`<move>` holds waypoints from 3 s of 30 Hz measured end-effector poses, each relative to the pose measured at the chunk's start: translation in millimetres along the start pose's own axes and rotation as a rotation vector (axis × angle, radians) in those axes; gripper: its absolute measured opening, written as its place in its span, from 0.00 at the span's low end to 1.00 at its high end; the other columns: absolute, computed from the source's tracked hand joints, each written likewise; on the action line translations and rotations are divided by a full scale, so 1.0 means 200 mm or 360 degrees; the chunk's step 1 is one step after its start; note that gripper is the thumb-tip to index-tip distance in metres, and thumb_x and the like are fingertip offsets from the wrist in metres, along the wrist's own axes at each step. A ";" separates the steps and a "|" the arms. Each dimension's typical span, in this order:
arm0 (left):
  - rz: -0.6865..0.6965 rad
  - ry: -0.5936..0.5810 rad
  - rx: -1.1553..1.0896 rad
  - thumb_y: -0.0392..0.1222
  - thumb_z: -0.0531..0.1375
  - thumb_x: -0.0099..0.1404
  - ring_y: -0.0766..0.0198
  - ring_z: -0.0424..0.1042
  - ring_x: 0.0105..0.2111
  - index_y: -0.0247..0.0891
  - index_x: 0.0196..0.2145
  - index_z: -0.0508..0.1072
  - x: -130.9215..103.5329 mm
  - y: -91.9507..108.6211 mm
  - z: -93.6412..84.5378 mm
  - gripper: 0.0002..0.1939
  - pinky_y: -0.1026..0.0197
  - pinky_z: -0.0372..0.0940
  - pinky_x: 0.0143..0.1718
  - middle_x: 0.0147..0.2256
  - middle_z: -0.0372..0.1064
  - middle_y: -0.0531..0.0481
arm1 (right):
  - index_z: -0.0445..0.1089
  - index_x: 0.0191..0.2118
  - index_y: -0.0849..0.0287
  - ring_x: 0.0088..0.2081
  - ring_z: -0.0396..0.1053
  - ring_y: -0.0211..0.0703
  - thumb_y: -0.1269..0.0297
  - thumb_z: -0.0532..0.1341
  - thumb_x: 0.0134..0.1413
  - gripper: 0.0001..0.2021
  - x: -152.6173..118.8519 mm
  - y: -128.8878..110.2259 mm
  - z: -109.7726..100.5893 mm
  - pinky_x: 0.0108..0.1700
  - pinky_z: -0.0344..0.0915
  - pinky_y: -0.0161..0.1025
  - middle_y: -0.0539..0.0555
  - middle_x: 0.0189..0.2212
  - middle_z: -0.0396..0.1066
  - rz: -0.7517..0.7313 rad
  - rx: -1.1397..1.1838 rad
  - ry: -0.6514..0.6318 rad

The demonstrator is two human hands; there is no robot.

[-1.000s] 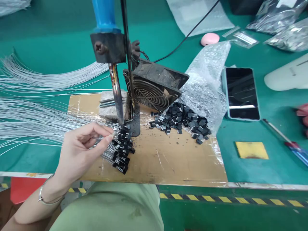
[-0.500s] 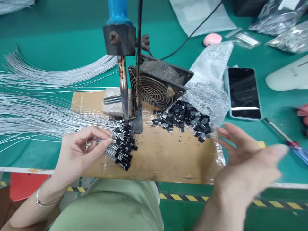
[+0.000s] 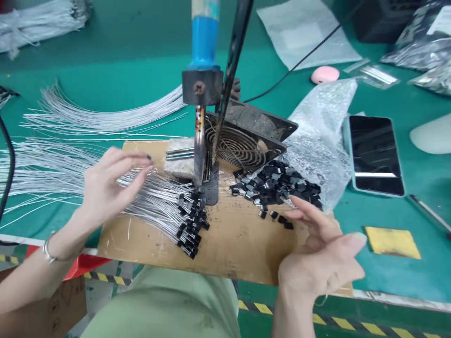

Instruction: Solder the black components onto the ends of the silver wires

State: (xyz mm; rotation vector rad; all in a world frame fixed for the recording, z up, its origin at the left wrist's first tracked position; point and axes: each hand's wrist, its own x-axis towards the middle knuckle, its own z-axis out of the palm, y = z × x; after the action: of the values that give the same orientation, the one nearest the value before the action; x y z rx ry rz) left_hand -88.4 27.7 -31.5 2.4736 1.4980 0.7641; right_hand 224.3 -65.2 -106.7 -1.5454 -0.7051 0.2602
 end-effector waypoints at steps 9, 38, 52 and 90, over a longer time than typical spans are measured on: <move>0.0546 -0.0582 0.0714 0.28 0.49 0.73 0.38 0.70 0.53 0.27 0.44 0.77 0.44 -0.42 0.16 0.16 0.39 0.64 0.53 0.45 0.74 0.30 | 0.81 0.30 0.59 0.29 0.73 0.51 0.30 0.53 0.62 0.36 0.00 -0.01 0.01 0.36 0.66 0.52 0.61 0.28 0.79 0.0145 -0.0007 -0.0031; 0.1286 0.0080 0.0208 0.27 0.53 0.74 0.58 0.80 0.31 0.33 0.44 0.75 -0.15 0.08 -0.03 0.11 0.57 0.70 0.28 0.37 0.84 0.35 | 0.81 0.32 0.59 0.17 0.54 0.31 0.45 0.60 0.69 0.23 -0.22 -0.35 0.01 0.19 0.44 0.36 0.51 0.24 0.70 0.0663 0.0237 -0.1215; 0.0091 -0.0523 -0.0655 0.33 0.58 0.71 0.69 0.69 0.22 0.35 0.52 0.72 -0.19 0.25 0.00 0.12 0.65 0.65 0.25 0.34 0.79 0.48 | 0.69 0.28 0.57 0.27 0.58 0.34 0.64 0.62 0.69 0.15 -0.23 -0.39 0.07 0.28 0.51 0.36 0.46 0.25 0.62 0.0324 0.0151 -0.1635; -0.0975 -0.0778 -0.1466 0.41 0.62 0.72 0.69 0.61 0.25 0.36 0.32 0.73 -0.06 0.40 0.01 0.10 0.66 0.56 0.25 0.25 0.65 0.55 | 0.83 0.33 0.55 0.22 0.62 0.37 0.54 0.56 0.73 0.22 -0.28 -0.23 0.07 0.18 0.57 0.34 0.50 0.23 0.64 0.0640 0.0685 -0.1029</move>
State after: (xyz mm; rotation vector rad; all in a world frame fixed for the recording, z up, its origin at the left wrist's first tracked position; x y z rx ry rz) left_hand -29.3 -21.0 -6.8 1.2958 1.2036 0.4960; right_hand 160.5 -87.7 -77.8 -1.1650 -0.7594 1.1732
